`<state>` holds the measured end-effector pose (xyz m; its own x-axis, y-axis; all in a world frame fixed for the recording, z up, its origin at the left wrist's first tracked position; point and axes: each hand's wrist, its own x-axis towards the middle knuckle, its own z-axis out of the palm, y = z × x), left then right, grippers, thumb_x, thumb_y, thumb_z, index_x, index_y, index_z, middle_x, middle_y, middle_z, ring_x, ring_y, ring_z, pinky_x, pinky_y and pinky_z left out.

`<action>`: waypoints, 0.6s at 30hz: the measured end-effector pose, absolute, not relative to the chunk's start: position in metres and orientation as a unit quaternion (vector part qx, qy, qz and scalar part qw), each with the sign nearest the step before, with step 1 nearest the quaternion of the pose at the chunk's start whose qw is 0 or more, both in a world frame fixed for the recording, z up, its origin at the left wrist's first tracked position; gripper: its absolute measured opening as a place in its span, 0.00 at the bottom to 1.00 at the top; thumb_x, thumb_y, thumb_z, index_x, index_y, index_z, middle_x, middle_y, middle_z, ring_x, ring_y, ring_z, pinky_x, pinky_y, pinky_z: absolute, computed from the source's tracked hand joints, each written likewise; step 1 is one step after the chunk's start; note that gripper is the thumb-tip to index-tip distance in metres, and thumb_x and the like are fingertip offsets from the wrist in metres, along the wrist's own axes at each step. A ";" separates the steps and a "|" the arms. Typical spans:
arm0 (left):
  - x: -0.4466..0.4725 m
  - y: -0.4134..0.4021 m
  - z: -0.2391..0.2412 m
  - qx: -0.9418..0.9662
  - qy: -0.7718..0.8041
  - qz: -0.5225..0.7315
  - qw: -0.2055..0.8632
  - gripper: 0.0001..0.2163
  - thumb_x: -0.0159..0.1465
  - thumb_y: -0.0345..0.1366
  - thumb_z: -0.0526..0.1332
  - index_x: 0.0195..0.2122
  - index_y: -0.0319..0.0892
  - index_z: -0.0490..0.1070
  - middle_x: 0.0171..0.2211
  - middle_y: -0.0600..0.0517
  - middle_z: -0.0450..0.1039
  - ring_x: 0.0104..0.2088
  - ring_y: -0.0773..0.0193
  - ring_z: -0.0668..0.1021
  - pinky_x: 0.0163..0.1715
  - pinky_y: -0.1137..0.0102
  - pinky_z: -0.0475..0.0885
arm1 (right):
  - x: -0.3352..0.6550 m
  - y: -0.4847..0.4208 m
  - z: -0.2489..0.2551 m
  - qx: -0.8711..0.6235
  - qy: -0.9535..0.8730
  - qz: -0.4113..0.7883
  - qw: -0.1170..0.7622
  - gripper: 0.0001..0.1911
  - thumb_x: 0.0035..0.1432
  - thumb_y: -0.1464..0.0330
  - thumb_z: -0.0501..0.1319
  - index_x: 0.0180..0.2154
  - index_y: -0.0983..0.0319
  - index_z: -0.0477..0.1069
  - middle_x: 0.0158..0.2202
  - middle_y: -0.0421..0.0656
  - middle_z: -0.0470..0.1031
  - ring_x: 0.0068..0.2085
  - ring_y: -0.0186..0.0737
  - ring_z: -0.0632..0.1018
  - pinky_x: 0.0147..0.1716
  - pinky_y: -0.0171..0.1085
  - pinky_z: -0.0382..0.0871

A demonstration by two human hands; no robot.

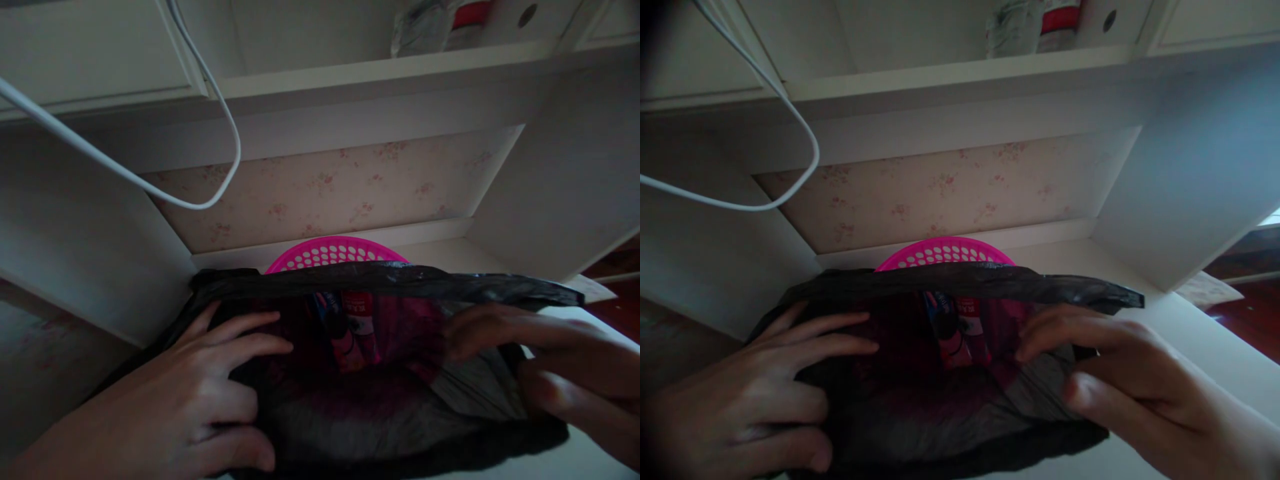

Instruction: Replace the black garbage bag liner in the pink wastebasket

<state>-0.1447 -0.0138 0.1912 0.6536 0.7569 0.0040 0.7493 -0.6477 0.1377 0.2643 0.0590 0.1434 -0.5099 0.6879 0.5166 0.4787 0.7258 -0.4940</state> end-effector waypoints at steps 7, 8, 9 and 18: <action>-0.137 -0.019 0.158 0.885 0.456 0.042 0.087 0.16 0.57 0.43 0.78 0.44 0.54 0.78 0.66 0.56 0.71 0.66 0.54 0.73 0.62 0.62 0.75 | 0.256 0.051 0.111 -0.374 -0.875 -0.004 0.309 0.18 0.57 0.52 0.71 0.49 0.48 0.82 0.58 0.48 0.79 0.48 0.61 0.84 0.38 0.52 0.86; -0.135 -0.021 0.152 0.883 0.459 0.054 0.077 0.21 0.55 0.40 0.79 0.48 0.54 0.76 0.66 0.55 0.71 0.65 0.54 0.74 0.61 0.62 0.76 | 0.255 0.050 0.104 -0.384 -0.875 -0.025 0.295 0.32 0.54 0.53 0.73 0.59 0.47 0.76 0.62 0.50 0.75 0.54 0.67 0.82 0.44 0.58 0.84; -0.133 -0.022 0.146 0.884 0.459 0.065 0.064 0.27 0.53 0.37 0.80 0.53 0.54 0.74 0.66 0.53 0.71 0.64 0.53 0.75 0.61 0.60 0.77 | 0.254 0.051 0.097 -0.394 -0.876 -0.033 0.276 0.43 0.50 0.55 0.75 0.66 0.47 0.69 0.65 0.51 0.72 0.58 0.71 0.79 0.49 0.62 0.82; -0.142 -0.006 0.095 0.823 0.543 0.142 0.088 0.42 0.55 0.34 0.77 0.69 0.60 0.61 0.51 0.51 0.83 0.45 0.48 0.87 0.44 0.60 0.85 | 0.246 0.071 0.088 -0.465 -0.851 0.142 0.197 0.52 0.39 0.52 0.79 0.65 0.56 0.70 0.58 0.54 0.79 0.53 0.68 0.81 0.51 0.60 0.80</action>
